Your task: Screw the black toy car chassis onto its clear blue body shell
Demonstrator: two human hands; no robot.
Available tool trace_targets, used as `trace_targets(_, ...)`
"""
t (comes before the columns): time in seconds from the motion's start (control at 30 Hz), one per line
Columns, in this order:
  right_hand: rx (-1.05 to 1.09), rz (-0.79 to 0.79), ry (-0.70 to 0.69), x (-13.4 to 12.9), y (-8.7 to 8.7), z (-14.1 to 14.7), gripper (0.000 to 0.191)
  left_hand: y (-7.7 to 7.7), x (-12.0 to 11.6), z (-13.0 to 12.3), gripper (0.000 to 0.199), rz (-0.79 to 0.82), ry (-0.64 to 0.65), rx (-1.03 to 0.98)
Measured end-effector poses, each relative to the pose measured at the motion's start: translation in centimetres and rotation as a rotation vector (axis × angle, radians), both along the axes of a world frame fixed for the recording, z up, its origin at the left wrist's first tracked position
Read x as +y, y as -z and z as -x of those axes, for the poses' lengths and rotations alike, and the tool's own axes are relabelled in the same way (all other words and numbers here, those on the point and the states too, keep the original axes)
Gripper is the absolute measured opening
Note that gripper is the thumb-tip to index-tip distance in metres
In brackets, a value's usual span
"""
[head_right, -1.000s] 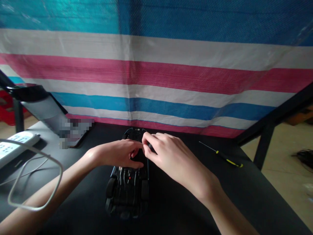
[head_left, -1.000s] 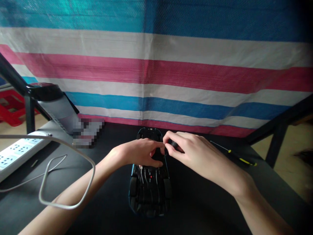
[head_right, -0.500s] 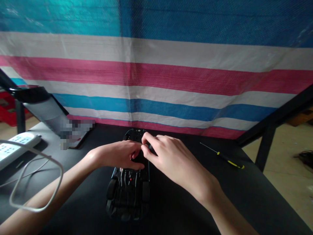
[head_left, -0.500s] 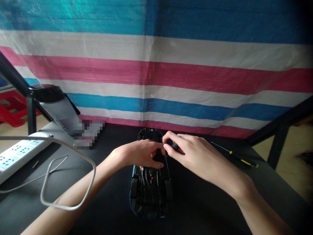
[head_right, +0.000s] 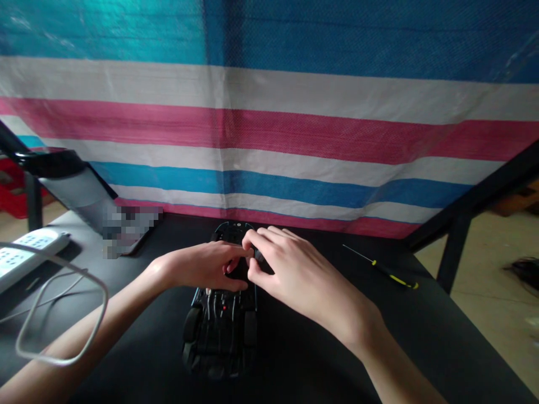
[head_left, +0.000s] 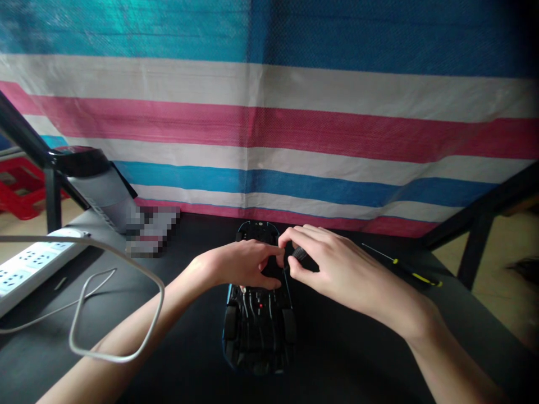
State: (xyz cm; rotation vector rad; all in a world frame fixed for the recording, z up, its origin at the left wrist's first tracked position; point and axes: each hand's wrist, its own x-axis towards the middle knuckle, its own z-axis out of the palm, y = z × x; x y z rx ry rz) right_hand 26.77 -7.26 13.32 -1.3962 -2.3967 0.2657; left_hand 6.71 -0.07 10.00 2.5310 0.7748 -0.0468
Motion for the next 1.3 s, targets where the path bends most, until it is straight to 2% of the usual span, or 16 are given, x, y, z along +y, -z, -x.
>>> trace_targets(0.1,0.008,0.043,0.015,0.0,0.0,-0.1,0.014,0.0,0.0,0.0,0.031,-0.009,-0.007,-0.004)
trace_targets(0.27,0.029,0.016,-0.014,0.1,0.2,-0.4,0.019,0.2,0.1,0.2,0.029,0.007,0.017,-0.03)
trace_targets(0.5,0.059,0.059,0.034,0.1,0.6,-0.4,0.024,-0.3,0.0,0.1,0.027,0.048,0.014,-0.012)
trace_targets(0.6,0.076,0.066,0.001,0.1,0.4,-0.3,0.011,-0.2,0.0,0.0,0.027,0.017,0.011,-0.009)
trace_targets(0.7,0.076,0.081,0.006,0.2,0.4,-0.3,0.012,0.0,0.1,0.1,0.029,0.007,0.001,-0.009)
trace_targets(0.77,0.091,0.067,0.008,0.3,0.3,-0.5,0.01,0.0,0.2,0.2,0.032,0.014,0.013,-0.021)
trace_targets(0.87,0.096,0.017,-0.027,0.3,0.2,-0.4,0.023,0.0,0.2,0.3,0.033,0.008,0.034,-0.038)
trace_targets(0.97,0.052,-0.035,-0.002,0.1,0.2,0.0,0.014,0.1,0.1,0.2,0.028,-0.009,0.019,-0.035)
trace_targets(1.1,-0.008,-0.112,0.111,-0.4,0.9,0.5,0.007,0.4,0.2,0.1,0.029,-0.035,0.002,-0.037)
trace_targets(1.17,0.081,-0.116,0.099,-0.9,1.5,0.6,0.004,0.5,0.3,0.1,0.031,-0.03,0.008,-0.049)
trace_targets(1.3,0.241,-0.119,0.125,-2.2,3.0,0.6,0.017,0.8,0.7,0.3,0.032,0.025,0.015,-0.066)
